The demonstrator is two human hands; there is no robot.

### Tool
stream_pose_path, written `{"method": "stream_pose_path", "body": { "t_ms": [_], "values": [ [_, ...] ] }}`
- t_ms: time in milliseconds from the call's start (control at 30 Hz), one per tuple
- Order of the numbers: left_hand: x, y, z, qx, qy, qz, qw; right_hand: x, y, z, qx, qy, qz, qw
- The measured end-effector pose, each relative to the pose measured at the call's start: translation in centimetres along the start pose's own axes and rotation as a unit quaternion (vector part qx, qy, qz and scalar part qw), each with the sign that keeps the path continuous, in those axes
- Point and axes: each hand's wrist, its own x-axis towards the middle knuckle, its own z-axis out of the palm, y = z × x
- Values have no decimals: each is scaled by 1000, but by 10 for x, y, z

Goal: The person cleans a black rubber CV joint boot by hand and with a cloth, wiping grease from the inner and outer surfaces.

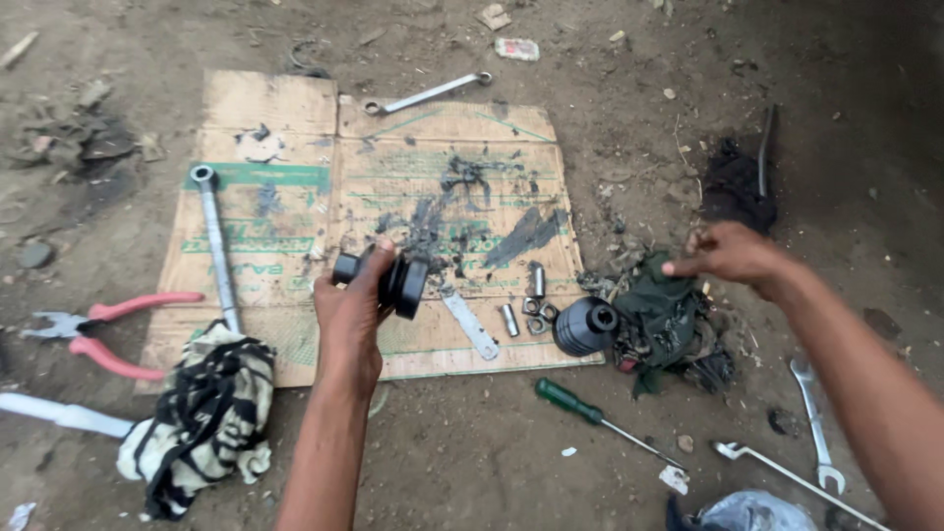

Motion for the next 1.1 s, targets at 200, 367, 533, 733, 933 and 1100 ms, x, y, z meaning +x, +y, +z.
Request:
{"method": "stream_pose_path", "body": {
  "t_ms": [200,367,533,733,933,1100],
  "values": [
    [-5,21,-11,234,74,85,966,-63,-71,-33,156,-14,-1,988],
    [-17,20,-10,380,131,91,911,-91,-137,-18,240,-69,-91,964],
    [-6,-12,-21,420,188,213,862,-105,-196,17,243,-153,-139,948],
    [-14,-22,-74,411,161,252,861,-119,-238,40,389,-319,-219,836],
    [-35,-10,-134,576,371,134,716,-116,-257,54,388,-278,-231,848],
    [-58,41,-136,397,328,267,815,-125,-277,58,324,-184,-327,869]
  ]
}}
